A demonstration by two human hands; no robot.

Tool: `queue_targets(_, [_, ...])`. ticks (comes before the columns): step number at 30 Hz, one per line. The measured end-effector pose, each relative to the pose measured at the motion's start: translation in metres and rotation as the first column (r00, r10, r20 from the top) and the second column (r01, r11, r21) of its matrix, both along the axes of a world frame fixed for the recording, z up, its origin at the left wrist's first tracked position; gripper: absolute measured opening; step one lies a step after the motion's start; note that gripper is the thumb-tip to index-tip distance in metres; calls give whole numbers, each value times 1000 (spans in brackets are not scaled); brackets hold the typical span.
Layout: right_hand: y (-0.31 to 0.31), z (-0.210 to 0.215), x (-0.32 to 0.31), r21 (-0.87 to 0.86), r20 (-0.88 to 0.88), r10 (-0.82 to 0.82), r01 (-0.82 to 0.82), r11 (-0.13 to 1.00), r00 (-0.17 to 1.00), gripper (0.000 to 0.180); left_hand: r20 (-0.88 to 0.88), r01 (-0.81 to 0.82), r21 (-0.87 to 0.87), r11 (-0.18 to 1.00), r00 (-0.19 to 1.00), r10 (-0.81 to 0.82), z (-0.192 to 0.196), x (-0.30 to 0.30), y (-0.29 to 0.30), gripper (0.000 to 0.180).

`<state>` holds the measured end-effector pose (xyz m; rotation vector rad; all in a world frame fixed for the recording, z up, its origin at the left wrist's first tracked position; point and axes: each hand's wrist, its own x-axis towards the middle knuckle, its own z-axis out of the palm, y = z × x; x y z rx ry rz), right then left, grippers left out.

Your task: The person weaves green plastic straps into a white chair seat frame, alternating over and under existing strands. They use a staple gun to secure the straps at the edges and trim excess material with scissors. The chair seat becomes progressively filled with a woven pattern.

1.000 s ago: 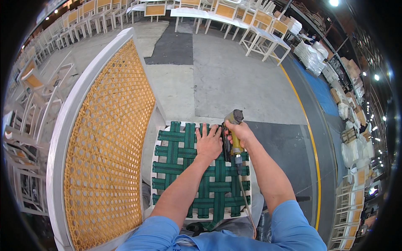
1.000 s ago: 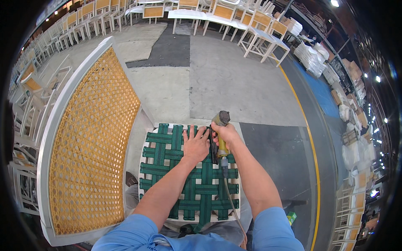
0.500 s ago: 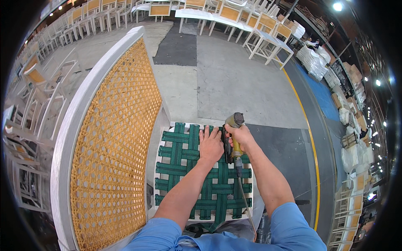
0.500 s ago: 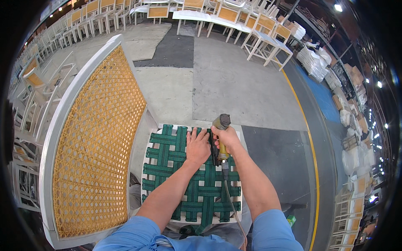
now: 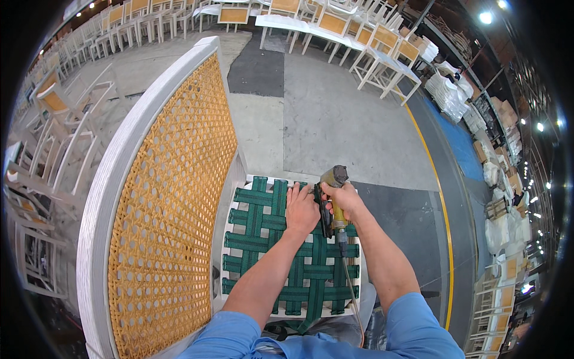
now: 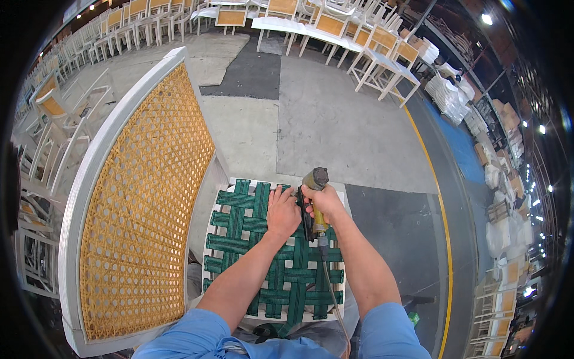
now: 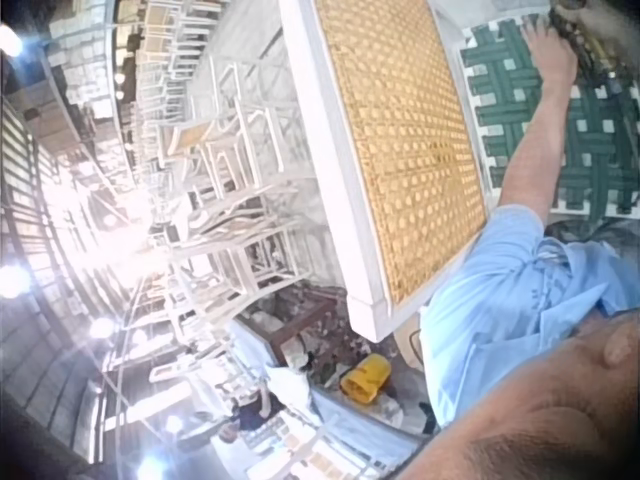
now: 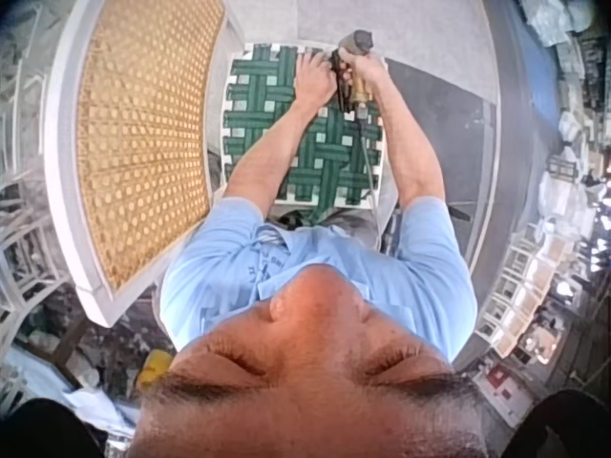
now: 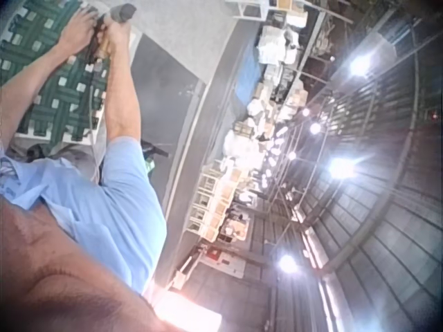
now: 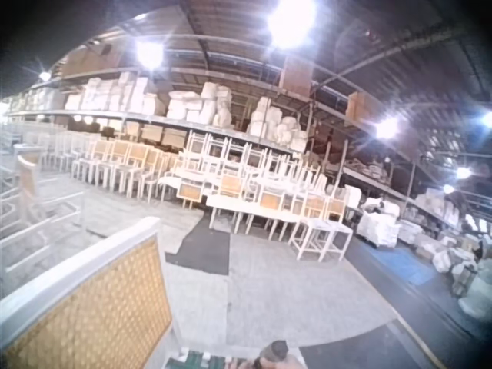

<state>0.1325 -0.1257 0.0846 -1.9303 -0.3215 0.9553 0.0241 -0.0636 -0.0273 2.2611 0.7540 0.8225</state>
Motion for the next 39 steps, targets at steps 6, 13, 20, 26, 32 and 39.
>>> queue_targets(6, [-4, -2, 1, -10, 11, 0, 0, 1000, 1000, 24, 5, -10, -3, 1000, 1000, 10, -1, 1, -1, 27])
queue_targets(13, [-13, -6, 11, -3, 41, -27, 27, 1000, 999, 25, 15, -3, -8, 1000, 1000, 3, -5, 6, 0, 31])
queue_targets(20, [-2, 4, 21, 50, 12, -12, 11, 999, 1000, 25, 355, -78, -178, 981, 924, 138, 12, -9, 16, 27])
queue_targets(26, [-152, 17, 31, 158, -72, -229, 238, 959, 971, 28, 444, 423, -799, 427, 894, -57, 42, -107, -106, 26])
queue_targets(32, [-344, 42, 9, -42, 61, -319, 321, 946, 946, 38, 160, 73, -933, -351, 961, -225, 24, -262, -151, 44])
queue_targets(39, [-551, -64, -56, -108, -211, -701, 696, 710, 682, 46, 16, 53, -859, -509, 997, 77, -16, -240, -160, 61])
